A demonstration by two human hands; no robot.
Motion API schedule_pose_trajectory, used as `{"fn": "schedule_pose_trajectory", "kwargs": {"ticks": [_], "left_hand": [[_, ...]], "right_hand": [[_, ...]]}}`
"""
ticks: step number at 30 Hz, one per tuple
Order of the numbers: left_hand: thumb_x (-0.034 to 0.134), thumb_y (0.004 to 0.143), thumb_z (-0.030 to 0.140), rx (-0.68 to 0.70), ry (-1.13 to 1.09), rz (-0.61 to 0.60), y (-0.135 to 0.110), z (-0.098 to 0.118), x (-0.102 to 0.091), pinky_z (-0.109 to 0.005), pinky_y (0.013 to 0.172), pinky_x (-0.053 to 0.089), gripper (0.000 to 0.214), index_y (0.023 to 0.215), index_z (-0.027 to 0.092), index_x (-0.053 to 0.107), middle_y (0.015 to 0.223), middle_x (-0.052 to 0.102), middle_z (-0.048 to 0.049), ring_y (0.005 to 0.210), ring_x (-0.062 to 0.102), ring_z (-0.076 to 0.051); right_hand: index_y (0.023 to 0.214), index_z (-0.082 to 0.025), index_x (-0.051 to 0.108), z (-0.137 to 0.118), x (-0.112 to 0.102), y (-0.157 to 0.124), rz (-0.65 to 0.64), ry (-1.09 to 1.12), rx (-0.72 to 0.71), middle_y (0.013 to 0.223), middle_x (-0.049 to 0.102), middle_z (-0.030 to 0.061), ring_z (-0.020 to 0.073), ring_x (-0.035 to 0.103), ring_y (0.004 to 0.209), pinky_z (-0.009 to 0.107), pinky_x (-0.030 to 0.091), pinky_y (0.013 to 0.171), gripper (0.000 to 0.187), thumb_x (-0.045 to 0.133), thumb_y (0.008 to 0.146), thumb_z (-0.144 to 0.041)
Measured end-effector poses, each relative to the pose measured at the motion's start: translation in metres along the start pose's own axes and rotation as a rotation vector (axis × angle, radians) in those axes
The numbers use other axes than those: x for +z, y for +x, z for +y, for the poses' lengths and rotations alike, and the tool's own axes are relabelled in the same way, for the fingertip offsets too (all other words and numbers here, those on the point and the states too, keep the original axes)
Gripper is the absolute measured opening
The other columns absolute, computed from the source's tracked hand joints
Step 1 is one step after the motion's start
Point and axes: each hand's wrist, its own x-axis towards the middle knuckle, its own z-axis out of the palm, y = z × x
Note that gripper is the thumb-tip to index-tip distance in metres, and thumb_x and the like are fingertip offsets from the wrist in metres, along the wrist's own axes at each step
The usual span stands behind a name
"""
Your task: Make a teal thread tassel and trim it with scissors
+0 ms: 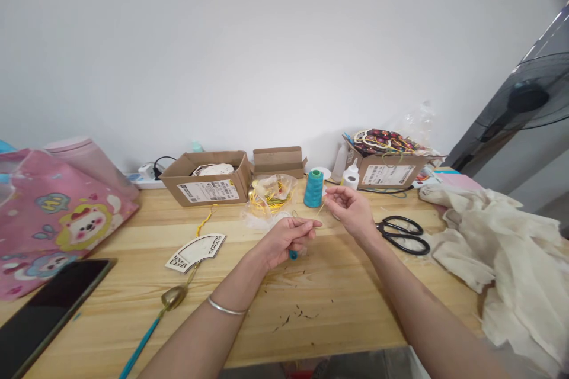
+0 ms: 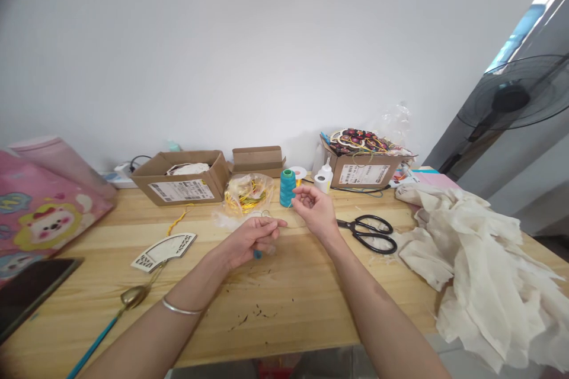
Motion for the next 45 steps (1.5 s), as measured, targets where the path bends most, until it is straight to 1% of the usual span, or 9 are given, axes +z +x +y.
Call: {"fn": "schedule_pose_trajectory", "kwargs": {"ticks": [6, 17, 20, 25, 31, 36, 39, 42, 45], "left_hand": [[0.064, 0.066, 0.024, -0.021, -0.003, 0.039, -0.001, 0.002, 0.001, -0.015, 0.036, 0.010, 0.020, 0.079, 0.008, 0.065, 0.056, 0.049, 0.0015, 0.038, 0.021, 0.002], [0.051, 0.061, 0.014, -0.098, -0.036, 0.110, 0.003, -0.003, -0.001, -0.014, 0.033, 0.008, 0.011, 0.057, 0.008, 0.059, 0.045, 0.044, 0.0019, 0.036, 0.018, 0.000], [0.053, 0.064, 0.017, -0.094, -0.101, 0.105, 0.001, 0.000, -0.001, -0.013, 0.033, 0.010, 0.013, 0.065, 0.008, 0.062, 0.050, 0.045, 0.0013, 0.037, 0.022, -0.001], [0.048, 0.073, 0.027, -0.163, -0.236, 0.009, -0.002, 0.006, -0.001, -0.015, 0.034, 0.014, 0.029, 0.082, 0.006, 0.065, 0.061, 0.051, -0.0041, 0.041, 0.029, -0.002], [0.058, 0.071, 0.024, -0.065, -0.053, -0.059, -0.004, 0.003, 0.001, -0.015, 0.037, 0.010, 0.022, 0.081, 0.005, 0.065, 0.059, 0.047, -0.0018, 0.042, 0.026, 0.000], [0.055, 0.075, 0.030, -0.020, 0.039, -0.147, -0.005, 0.003, 0.001, -0.016, 0.037, 0.007, 0.028, 0.086, 0.006, 0.064, 0.054, 0.041, 0.0027, 0.040, 0.017, 0.001], [0.054, 0.076, 0.034, 0.001, 0.051, -0.141, -0.006, 0.004, 0.002, -0.016, 0.038, 0.008, 0.032, 0.094, 0.009, 0.061, 0.055, 0.040, 0.0039, 0.040, 0.016, 0.001], [0.057, 0.074, 0.036, 0.042, 0.090, -0.083, -0.006, 0.005, 0.004, -0.016, 0.038, 0.009, 0.035, 0.102, 0.014, 0.057, 0.056, 0.041, 0.0048, 0.040, 0.019, 0.000], [0.060, 0.071, 0.036, 0.062, 0.156, -0.042, -0.005, 0.004, 0.006, -0.017, 0.038, 0.010, 0.036, 0.098, 0.013, 0.059, 0.057, 0.041, 0.0047, 0.042, 0.021, 0.000]], "right_hand": [[0.080, -0.016, 0.056, -0.001, 0.001, -0.001, 0.020, -0.019, -0.004, 0.064, 0.055, 0.0013, 0.0090, 0.047, 0.054, 0.022, 0.038, 0.047, 0.031, 0.065, 0.059, -0.036], [0.081, -0.017, 0.056, -0.003, 0.006, -0.006, -0.028, -0.059, -0.018, 0.064, 0.055, 0.0008, 0.0081, 0.044, 0.051, 0.022, 0.037, 0.046, 0.031, 0.065, 0.058, -0.036], [0.079, -0.017, 0.056, -0.006, 0.003, -0.005, 0.001, -0.079, -0.040, 0.063, 0.054, 0.0002, 0.0076, 0.042, 0.049, 0.021, 0.036, 0.046, 0.027, 0.064, 0.060, -0.035], [0.078, -0.018, 0.056, -0.015, -0.006, -0.003, 0.040, -0.037, -0.043, 0.063, 0.052, -0.0009, 0.0084, 0.044, 0.053, 0.022, 0.036, 0.048, 0.022, 0.063, 0.061, -0.030], [0.077, -0.017, 0.057, -0.015, -0.011, -0.001, -0.073, 0.068, 0.027, 0.063, 0.052, -0.0013, 0.0084, 0.045, 0.055, 0.020, 0.034, 0.046, 0.024, 0.066, 0.058, -0.029], [0.077, -0.017, 0.057, -0.016, -0.013, 0.000, -0.064, 0.097, 0.048, 0.062, 0.052, -0.0023, 0.0073, 0.044, 0.053, 0.020, 0.034, 0.046, 0.025, 0.067, 0.057, -0.028], [0.076, -0.016, 0.057, -0.016, -0.013, 0.001, -0.048, 0.108, 0.055, 0.061, 0.052, -0.0026, 0.0064, 0.044, 0.051, 0.020, 0.034, 0.046, 0.025, 0.067, 0.056, -0.027], [0.077, -0.016, 0.057, -0.016, -0.014, 0.001, -0.036, 0.122, 0.055, 0.061, 0.052, -0.0029, 0.0056, 0.043, 0.050, 0.019, 0.032, 0.045, 0.026, 0.068, 0.055, -0.026], [0.076, -0.015, 0.057, -0.016, -0.014, 0.001, -0.034, 0.136, 0.054, 0.060, 0.052, -0.0034, 0.0051, 0.042, 0.049, 0.018, 0.032, 0.044, 0.026, 0.068, 0.055, -0.025]]}}
